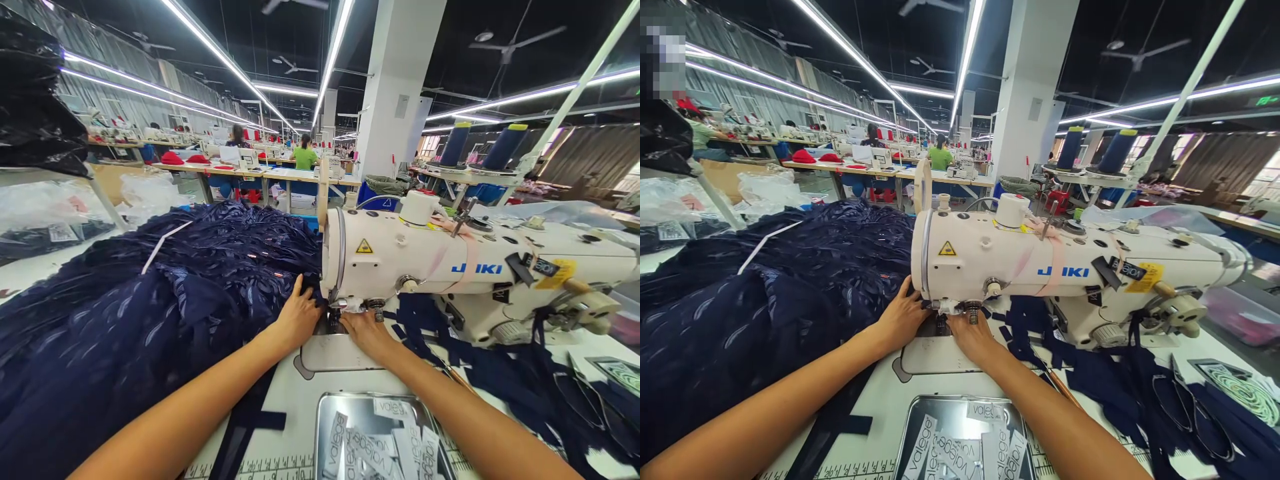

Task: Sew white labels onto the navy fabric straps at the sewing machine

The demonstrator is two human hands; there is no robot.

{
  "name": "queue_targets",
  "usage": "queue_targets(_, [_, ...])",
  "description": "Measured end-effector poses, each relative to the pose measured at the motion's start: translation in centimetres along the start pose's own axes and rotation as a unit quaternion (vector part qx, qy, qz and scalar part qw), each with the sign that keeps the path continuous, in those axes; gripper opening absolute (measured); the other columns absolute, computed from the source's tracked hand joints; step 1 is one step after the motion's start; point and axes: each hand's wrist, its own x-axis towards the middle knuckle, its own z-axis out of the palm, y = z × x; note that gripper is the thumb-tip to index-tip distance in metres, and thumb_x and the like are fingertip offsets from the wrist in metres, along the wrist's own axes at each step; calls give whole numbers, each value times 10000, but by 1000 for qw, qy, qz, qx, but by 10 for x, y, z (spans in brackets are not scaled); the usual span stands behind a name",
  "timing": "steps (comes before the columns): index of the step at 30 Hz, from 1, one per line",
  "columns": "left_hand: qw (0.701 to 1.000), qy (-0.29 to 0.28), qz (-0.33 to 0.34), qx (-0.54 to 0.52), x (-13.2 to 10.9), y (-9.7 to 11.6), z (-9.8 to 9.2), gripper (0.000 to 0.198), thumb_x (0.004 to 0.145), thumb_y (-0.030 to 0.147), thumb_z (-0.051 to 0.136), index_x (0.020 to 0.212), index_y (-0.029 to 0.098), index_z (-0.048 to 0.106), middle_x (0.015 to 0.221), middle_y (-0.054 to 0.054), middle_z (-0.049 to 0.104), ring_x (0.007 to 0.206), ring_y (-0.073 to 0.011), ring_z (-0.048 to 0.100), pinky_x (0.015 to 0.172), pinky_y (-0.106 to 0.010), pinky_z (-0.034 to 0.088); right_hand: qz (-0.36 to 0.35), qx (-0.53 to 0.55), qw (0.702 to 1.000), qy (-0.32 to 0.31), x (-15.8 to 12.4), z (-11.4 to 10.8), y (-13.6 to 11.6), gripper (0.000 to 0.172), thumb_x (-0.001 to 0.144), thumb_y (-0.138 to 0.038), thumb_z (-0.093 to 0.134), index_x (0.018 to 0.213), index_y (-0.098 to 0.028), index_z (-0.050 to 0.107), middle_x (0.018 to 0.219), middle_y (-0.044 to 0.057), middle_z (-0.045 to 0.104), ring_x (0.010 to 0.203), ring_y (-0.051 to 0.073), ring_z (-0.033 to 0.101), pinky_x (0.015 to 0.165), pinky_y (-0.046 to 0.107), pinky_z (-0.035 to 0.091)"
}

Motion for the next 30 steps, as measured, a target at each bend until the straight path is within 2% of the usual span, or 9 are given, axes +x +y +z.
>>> queue_targets(5, [1000,-4,-5,2,5,0,0,287,760,79,438,958,155,631,955,-105,657,1025,-277,502,1009,-597,96,27,-7,1000,5,1,12,2,262,869,-201,392,858,-155,650,762,98,658,741,226,609,692,324,446])
queue_targets(10, [998,-15,-26,49,-9,22,-8,207,786,141,471,904,137,640,857,-100,670,1034,-279,498,998,-560,165,-2,16,999,48,-1,25,9,237,850,-169,415,859,-166,651,878,80,670,802,216,621,750,325,448])
queue_targets(13, [996,43,42,66,-43,30,-24,149,797,144,480,814,139,628,794,-72,659,887,-225,552,912,-460,328,-18,33,994,100,-3,34,13,240,831,-160,419,816,-167,658,847,70,678,756,212,633,716,319,466])
queue_targets(16, [990,106,73,62,-94,22,-46,168,803,106,447,734,149,594,669,-23,603,620,-144,520,658,-317,409,-31,26,989,142,-5,43,16,254,825,-173,411,818,-168,664,811,74,683,708,215,637,688,327,477])
queue_targets(19, [982,136,58,117,-143,6,-61,204,827,111,404,887,141,597,869,-61,623,790,-173,540,726,-338,388,-48,12,986,162,-3,47,17,255,813,-167,414,802,-172,669,808,75,683,698,213,634,688,327,480])
queue_targets(21, [979,110,91,144,-163,-1,-62,235,838,146,391,956,161,593,1076,-61,585,1010,-206,489,865,-378,334,-50,3,987,154,0,44,15,248,804,-151,420,804,-169,667,828,77,680,723,215,631,703,330,477])
queue_targets(23, [976,92,124,155,-171,-2,-56,240,830,159,392,930,165,610,1102,-52,580,1091,-211,438,955,-392,265,-40,-4,992,122,2,36,11,239,801,-134,427,833,-159,662,838,81,677,749,216,625,717,331,472])
queue_targets(27, [972,99,158,147,-162,7,-45,194,737,79,433,742,157,611,772,-50,629,818,-196,529,975,-392,247,-52,-8,997,52,-10,5,0,213,798,-117,455,905,-142,637,872,86,661,798,219,598,732,338,454])
queue_targets(30, [981,131,138,34,-149,14,-45,184,638,26,442,629,190,526,615,10,558,628,-156,493,904,-360,306,-118,-2,990,79,-31,-19,3,210,789,-118,492,964,-142,605,1042,90,602,940,216,536,860,363,384])
